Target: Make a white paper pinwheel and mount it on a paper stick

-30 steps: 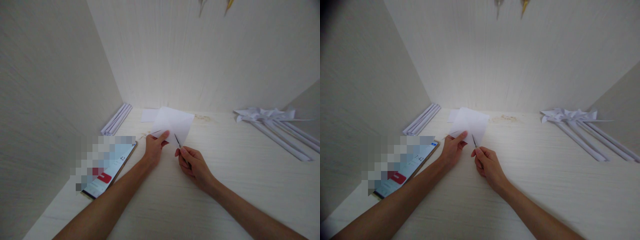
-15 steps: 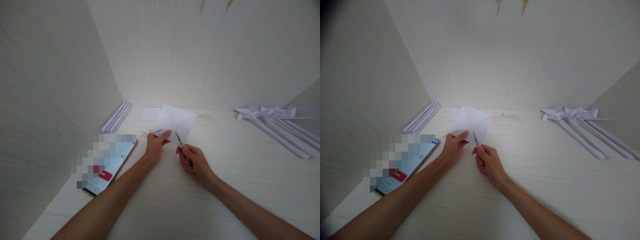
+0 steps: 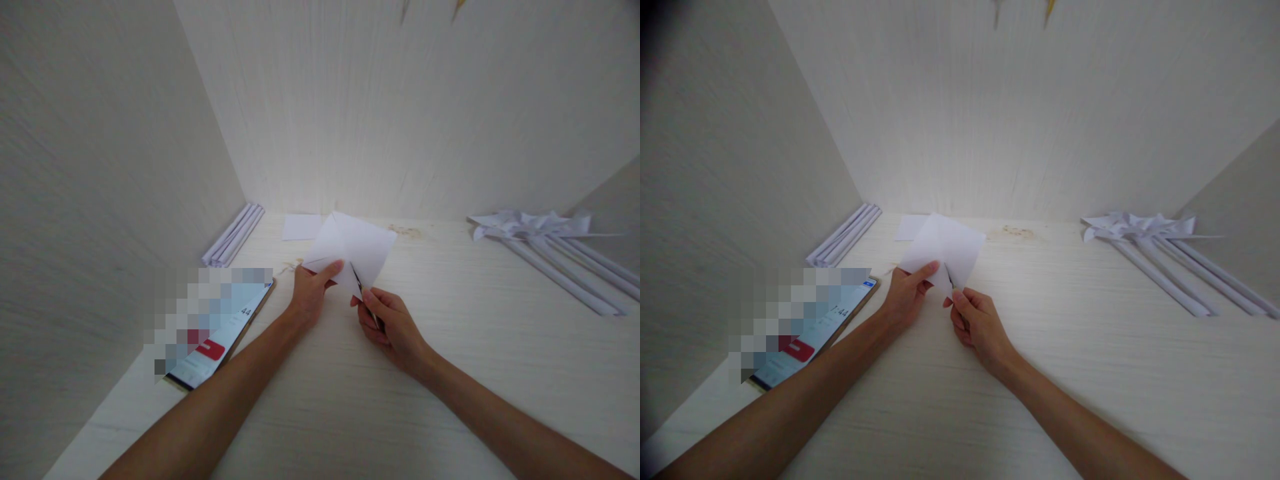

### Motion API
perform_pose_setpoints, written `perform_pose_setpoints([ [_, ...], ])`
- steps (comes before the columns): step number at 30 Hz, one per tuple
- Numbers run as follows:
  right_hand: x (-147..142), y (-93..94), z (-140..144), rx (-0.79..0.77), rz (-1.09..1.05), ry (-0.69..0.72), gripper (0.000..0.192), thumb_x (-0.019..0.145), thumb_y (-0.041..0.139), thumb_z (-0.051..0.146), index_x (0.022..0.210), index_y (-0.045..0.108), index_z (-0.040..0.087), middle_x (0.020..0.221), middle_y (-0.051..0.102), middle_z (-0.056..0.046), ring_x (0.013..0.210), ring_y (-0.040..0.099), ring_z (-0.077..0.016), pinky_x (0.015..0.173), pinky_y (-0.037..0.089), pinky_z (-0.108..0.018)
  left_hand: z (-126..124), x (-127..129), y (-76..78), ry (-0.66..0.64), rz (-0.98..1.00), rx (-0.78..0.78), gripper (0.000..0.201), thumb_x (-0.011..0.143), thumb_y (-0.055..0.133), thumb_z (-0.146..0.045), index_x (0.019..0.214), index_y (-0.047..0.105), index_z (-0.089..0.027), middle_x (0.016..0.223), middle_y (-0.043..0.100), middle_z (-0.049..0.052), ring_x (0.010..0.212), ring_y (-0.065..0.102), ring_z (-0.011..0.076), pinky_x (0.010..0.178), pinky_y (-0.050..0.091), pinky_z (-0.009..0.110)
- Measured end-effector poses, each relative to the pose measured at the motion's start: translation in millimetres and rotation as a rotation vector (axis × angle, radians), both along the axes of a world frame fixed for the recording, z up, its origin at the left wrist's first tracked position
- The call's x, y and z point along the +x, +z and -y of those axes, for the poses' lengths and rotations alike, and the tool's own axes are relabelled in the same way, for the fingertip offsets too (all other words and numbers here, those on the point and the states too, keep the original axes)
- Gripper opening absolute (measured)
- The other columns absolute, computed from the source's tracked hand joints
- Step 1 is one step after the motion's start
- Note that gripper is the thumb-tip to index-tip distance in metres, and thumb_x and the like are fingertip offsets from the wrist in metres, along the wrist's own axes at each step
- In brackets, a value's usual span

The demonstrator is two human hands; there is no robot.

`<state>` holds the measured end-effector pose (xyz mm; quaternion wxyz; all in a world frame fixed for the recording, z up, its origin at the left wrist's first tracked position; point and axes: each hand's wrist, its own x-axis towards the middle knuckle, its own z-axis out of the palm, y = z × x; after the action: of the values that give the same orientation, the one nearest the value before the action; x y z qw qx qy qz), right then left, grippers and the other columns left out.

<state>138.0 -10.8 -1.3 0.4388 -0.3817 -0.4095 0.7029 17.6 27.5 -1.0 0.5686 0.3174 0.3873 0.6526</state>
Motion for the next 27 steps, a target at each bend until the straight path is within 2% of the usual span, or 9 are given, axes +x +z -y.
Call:
perform_pose_setpoints([
  [8,-0.9,2.5,0.0,-0.032,-0.017,-0.021,0.032,0.064,0.061,0.044,0.065,0.050,0.014,0.038,0.033,0.010,0.027,0.021,0.0003,0.028,0.007,-0.016,0.6,0.1,-0.9,-0.010,-0.065,0.006,0.027,0.050,0.072,-0.024,0.073,0.064,-0.013,0.072,0.066,0.004,0.067,0.058,0.0136,0.060,0.049,0.025],
  [27,-1.1,1.6,-0.4,-0.056,-0.017,-0.032,0.035,0.059,0.064,0.046,0.061,0.050,0.014,0.036,0.033,0.010,0.026,0.021,0.0011,0.028,0.008,-0.015,1.5,1.1,-2.0,-0.039,-0.028,0.027,0.024,0.051,0.072,-0.020,0.073,0.065,-0.013,0.072,0.067,0.003,0.065,0.059,0.0123,0.059,0.048,0.024],
])
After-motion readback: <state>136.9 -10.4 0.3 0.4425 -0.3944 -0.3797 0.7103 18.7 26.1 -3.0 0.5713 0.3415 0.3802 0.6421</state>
